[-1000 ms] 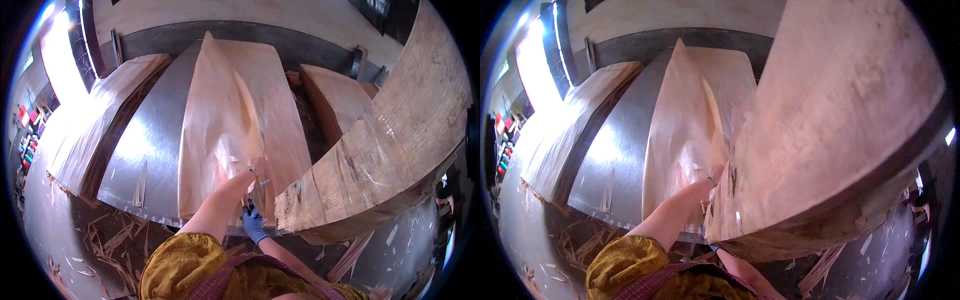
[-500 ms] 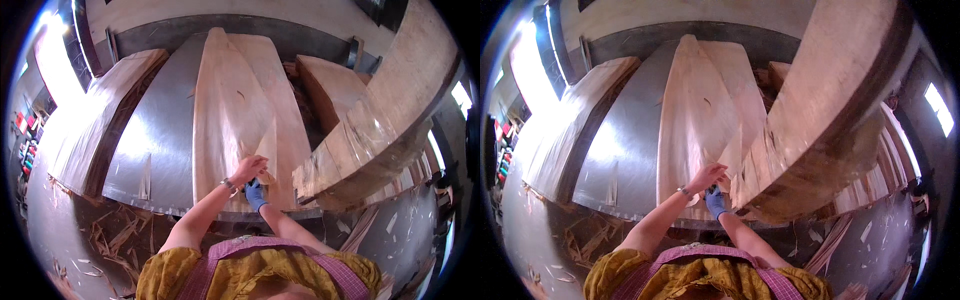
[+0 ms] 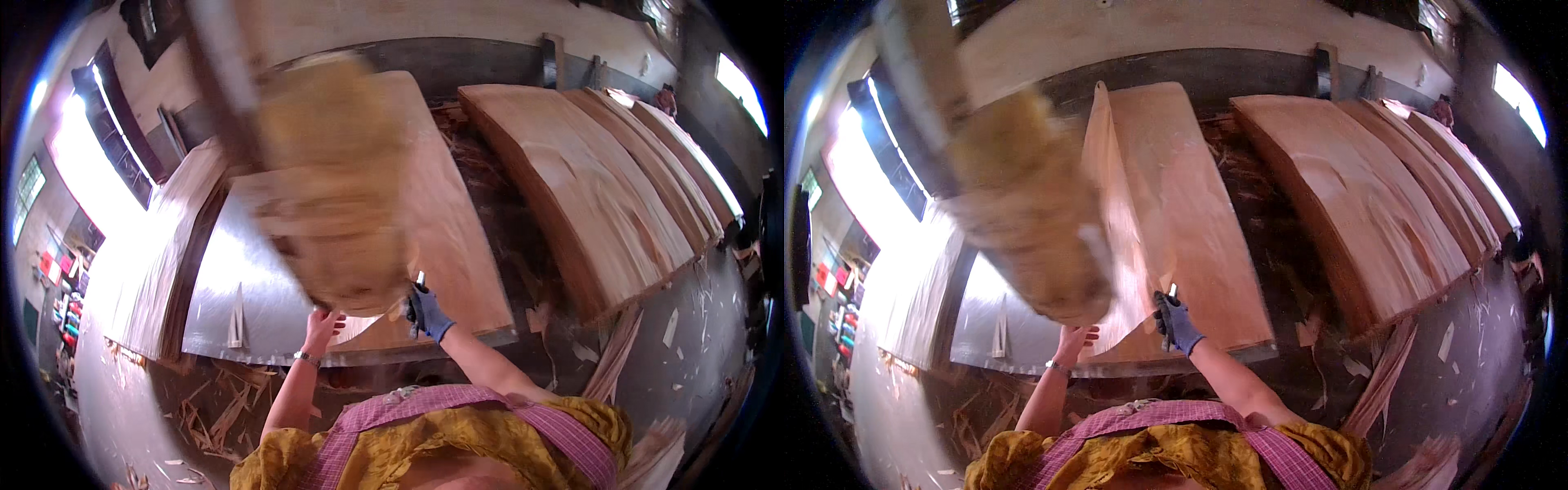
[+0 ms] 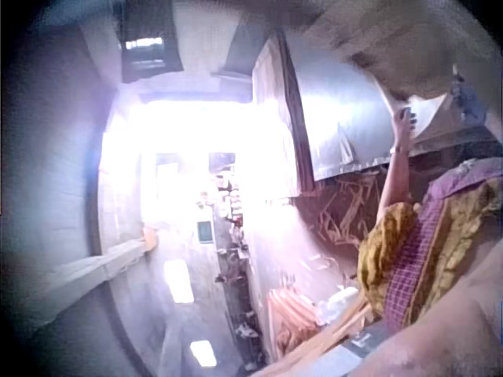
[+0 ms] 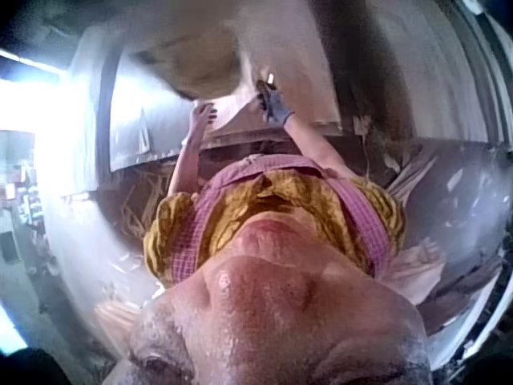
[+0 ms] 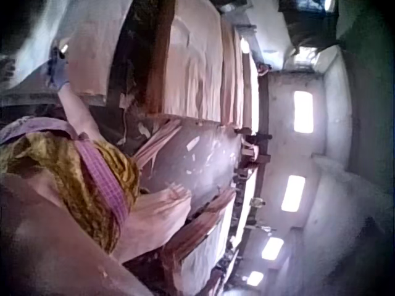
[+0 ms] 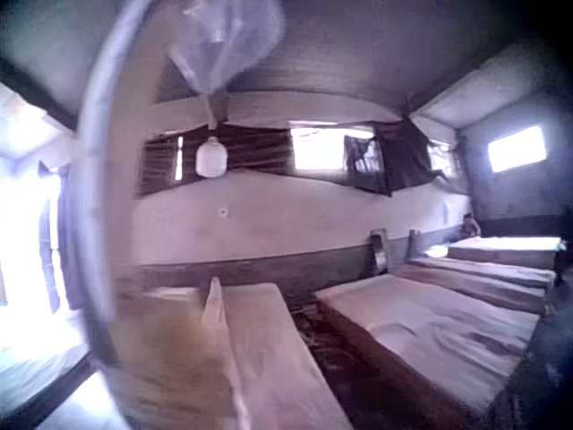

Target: The person repairs wood veneer sheets by cutting and applying adhesive tape patches with a blade. The person then lays down, trims, and flips sheets of wood veneer over a stack using a long stick.

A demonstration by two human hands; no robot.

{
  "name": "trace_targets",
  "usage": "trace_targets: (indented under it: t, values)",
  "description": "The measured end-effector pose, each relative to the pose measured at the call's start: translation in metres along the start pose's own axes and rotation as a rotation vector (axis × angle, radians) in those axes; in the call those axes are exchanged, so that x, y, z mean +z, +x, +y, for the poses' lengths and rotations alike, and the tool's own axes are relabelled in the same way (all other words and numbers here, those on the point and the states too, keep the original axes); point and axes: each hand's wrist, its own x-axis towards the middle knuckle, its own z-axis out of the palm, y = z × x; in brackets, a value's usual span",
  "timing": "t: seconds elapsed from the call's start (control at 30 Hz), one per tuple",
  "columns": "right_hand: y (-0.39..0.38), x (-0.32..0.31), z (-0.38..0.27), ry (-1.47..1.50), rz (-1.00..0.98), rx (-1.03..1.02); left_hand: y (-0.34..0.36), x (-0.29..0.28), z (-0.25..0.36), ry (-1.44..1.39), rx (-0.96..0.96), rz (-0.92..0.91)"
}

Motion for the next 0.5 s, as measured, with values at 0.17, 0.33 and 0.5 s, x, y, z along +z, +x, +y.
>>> trace_targets:
  t: [0.17, 0.33, 0.5]
  values:
    - [-0.050, -0.135, -0.109, 0.008, 0.053, -0.011, -0.051, 0.130, 0.022, 0.056, 0.007, -0.064]
    - [-0.111, -0.285, -0.223, 0.053, 0.089, -0.067, -0.080, 0.293, 0.008, -0.040, -0.169, -0.467]
    - [-0.191, -0.419, -0.349, -0.115, 0.332, -0.088, -0.092, 0.418, -0.032, -0.346, -0.532, -0.662]
